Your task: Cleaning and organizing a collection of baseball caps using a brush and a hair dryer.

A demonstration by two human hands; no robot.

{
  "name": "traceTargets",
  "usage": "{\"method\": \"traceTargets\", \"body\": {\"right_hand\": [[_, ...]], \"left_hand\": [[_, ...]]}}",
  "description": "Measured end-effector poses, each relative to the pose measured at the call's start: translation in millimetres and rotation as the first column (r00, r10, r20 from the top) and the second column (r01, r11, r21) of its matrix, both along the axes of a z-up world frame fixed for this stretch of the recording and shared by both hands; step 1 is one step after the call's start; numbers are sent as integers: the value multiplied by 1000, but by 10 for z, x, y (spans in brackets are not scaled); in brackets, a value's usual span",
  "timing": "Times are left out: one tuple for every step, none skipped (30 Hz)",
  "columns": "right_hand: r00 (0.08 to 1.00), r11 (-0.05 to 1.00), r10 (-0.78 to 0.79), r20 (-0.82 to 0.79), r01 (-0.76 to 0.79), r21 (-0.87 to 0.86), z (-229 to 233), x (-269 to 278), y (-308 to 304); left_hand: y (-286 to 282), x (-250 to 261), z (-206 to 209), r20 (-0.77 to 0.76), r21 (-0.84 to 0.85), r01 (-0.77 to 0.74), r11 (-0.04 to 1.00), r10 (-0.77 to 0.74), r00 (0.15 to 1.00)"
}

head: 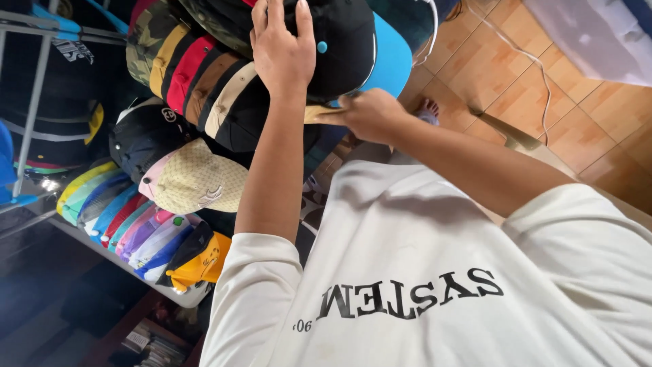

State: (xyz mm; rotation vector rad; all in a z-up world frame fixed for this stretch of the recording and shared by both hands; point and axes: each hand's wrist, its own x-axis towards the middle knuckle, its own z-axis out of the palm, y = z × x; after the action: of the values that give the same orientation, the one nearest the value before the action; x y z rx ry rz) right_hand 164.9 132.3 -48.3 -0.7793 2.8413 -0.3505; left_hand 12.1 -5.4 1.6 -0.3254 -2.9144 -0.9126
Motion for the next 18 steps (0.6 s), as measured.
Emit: {"method": "traceTargets", "body": {"right_hand": [[995, 996, -39, -94, 31, -86, 50, 43, 73], [995, 996, -37, -93, 30, -78, -19, 235, 325], [974, 997, -70, -214, 59, -55, -84, 421, 575], [940, 996, -93, -327, 86, -34, -145, 633, 824], [943, 996, -85, -323, 80, -27, -229, 905, 952], [927, 939, -337, -168, 318, -127, -313, 1164, 1076], [831, 817, -556, 7, 547, -184, -390, 1425, 1209], [835, 821, -550, 5, 542, -179, -343, 1508, 1166], [765, 727, -641, 60, 631, -269, -293, 1600, 1131], [681, 609, -721, 127, 711, -352, -252, 1707, 1067], [681, 610, -721, 125, 710, -352, 22, 1525, 874], [762, 629, -631, 148, 614, -477, 296, 1349, 672], [833, 623, -531, 152, 506, -596, 573, 1175, 475], [831, 622, -537, 146, 507, -597, 553, 946, 413], [838, 706, -545, -15, 449, -548, 537, 717, 352], [832, 781, -527, -174, 394, -484, 520, 486, 282], [829, 780, -530, -178, 393, -487, 532, 227, 377], [803, 747, -593, -65, 519, -416, 548, -26, 475]], "left_hand": [[-8, -4, -12, 18, 6, 0, 1000, 0, 1000], [1, -16, -19, 19, 13, -2, 1000, 1, 1000], [7, -33, -27, 13, 5, -7, 1000, 7, 1000], [-1, -16, -45, 11, -4, -17, 1000, 17, 1000], [8, -2, -35, 18, 4, -23, 1000, 23, 1000], [10, 3, -21, 42, 14, -33, 999, 33, 999], [14, 9, -3, 66, 24, -44, 999, 42, 997], [18, 0, -6, 67, 29, -50, 998, 48, 997], [27, -1, -5, 60, 28, -52, 998, 51, 997], [30, -2, 3, 51, 23, -48, 999, 47, 998], [18, -2, -12, 49, 24, -48, 999, 47, 998], [14, -8, -23, 53, 14, -43, 999, 42, 998], [14, -11, -32, 57, 3, -37, 999, 36, 998], [18, -10, -10, 52, 7, -31, 1000, 30, 998], [22, -7, 13, 54, 23, -24, 999, 23, 998], [7, -1, 38, 57, 35, -21, 999, 19, 998], [11, -19, 31, 51, 35, -18, 999, 16, 999], [7, -17, 19, 57, 55, -17, 998, 14, 998]]}}
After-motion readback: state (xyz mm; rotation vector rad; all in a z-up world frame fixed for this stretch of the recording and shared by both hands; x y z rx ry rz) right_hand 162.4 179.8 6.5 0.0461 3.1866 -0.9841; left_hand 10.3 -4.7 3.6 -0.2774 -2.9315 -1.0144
